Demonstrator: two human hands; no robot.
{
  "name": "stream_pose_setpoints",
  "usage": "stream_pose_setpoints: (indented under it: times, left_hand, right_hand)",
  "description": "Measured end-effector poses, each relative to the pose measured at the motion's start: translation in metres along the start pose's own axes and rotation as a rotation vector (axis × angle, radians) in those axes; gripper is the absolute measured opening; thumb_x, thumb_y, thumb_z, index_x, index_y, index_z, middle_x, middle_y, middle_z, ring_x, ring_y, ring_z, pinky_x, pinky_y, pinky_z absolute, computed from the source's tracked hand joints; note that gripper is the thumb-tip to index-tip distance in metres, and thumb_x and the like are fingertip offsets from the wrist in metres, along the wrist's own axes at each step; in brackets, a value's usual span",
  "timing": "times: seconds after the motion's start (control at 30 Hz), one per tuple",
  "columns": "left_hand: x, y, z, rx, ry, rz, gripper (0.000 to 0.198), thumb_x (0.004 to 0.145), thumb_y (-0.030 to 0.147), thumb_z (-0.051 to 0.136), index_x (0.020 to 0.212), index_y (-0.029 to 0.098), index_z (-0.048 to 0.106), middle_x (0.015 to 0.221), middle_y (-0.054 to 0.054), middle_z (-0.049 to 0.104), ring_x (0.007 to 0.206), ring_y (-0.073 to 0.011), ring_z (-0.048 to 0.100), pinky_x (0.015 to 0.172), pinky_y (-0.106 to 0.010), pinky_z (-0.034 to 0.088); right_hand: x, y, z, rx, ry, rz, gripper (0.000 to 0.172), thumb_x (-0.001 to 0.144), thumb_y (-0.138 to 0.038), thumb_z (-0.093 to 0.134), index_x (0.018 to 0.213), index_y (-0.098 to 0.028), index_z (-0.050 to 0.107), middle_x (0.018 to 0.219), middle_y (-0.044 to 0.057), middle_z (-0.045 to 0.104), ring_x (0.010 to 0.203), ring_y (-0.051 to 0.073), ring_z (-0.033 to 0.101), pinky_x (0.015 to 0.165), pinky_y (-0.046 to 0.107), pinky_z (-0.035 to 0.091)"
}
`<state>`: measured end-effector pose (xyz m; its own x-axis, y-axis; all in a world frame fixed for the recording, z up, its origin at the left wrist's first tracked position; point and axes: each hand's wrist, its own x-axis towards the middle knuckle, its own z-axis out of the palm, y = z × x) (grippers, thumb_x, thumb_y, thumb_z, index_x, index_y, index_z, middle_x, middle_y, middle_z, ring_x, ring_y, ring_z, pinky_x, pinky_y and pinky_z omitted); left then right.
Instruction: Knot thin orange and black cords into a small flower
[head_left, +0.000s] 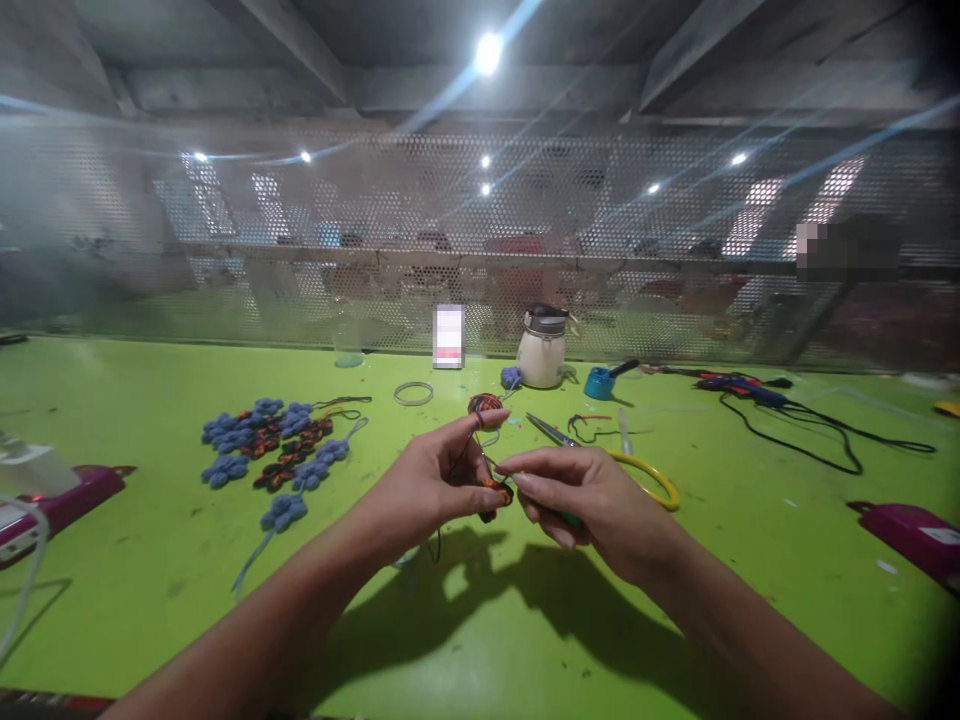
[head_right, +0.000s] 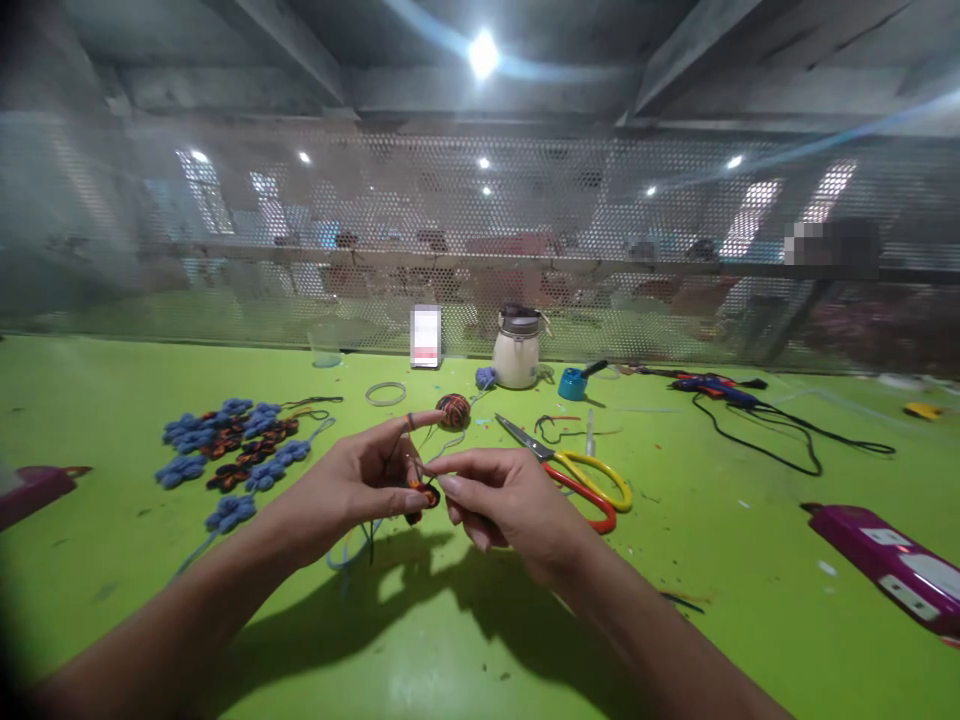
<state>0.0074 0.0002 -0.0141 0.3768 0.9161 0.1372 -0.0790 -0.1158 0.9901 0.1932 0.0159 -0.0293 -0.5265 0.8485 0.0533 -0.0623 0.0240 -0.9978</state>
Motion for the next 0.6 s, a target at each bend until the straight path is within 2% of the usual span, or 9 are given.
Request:
stream_pose_setpoints:
  times: [0.17, 0.37, 0.5, 0.6]
  left_hand:
    - [0.0002, -0.0019, -0.0035, -0.141, -0.012, -0.002, 0.065, 0.067, 0.008, 0.07, 0.128, 0.014, 0.047, 0.071, 0.001, 0.056, 0.066, -0.0122, 0.056, 0.065, -0.027, 0.043]
    - [-0.0008, -0.002, -0.0029, -0.18, 0.025, 0.038, 0.062, 0.068, 0.009, 0.07, 0.125, 0.017, 0.05, 0.076, -0.001, 0.06, 0.069, -0.0127, 0.056, 0.066, -0.027, 0.044]
    - [-0.0009, -0.0016, -0.0012, -0.077, 0.046, 0.077, 0.064, 0.069, 0.01, 0.068, 0.129, 0.016, 0.047, 0.073, -0.001, 0.059, 0.066, -0.014, 0.056, 0.064, -0.028, 0.044]
    - [-0.0019, -0.0033, 0.0016, 0.191, 0.126, 0.158, 0.063, 0.073, 0.01, 0.063, 0.133, 0.019, 0.044, 0.069, 0.001, 0.059, 0.065, -0.0156, 0.056, 0.067, -0.031, 0.044]
  right_hand:
    - [-0.0007, -0.0056, -0.0062, 0.096, -0.062, 0.02, 0.018, 0.076, -0.025, 0.068, 0.091, -0.016, 0.072, 0.056, -0.002, 0.055, 0.038, 0.002, 0.038, 0.037, 0.016, 0.025]
    - [-0.001, -0.0074, -0.0102, 0.038, -0.055, -0.009, 0.018, 0.075, -0.027, 0.069, 0.089, -0.016, 0.072, 0.054, -0.003, 0.054, 0.037, 0.002, 0.037, 0.035, 0.017, 0.025]
    - [0.0004, -0.0079, -0.0097, -0.067, -0.008, -0.03, 0.021, 0.074, -0.029, 0.069, 0.088, -0.015, 0.073, 0.049, -0.004, 0.05, 0.037, 0.004, 0.037, 0.036, 0.018, 0.026]
    - [0.0018, -0.0059, -0.005, -0.12, 0.052, -0.025, 0.023, 0.072, -0.032, 0.069, 0.086, -0.014, 0.073, 0.045, -0.006, 0.047, 0.036, 0.004, 0.037, 0.036, 0.019, 0.026]
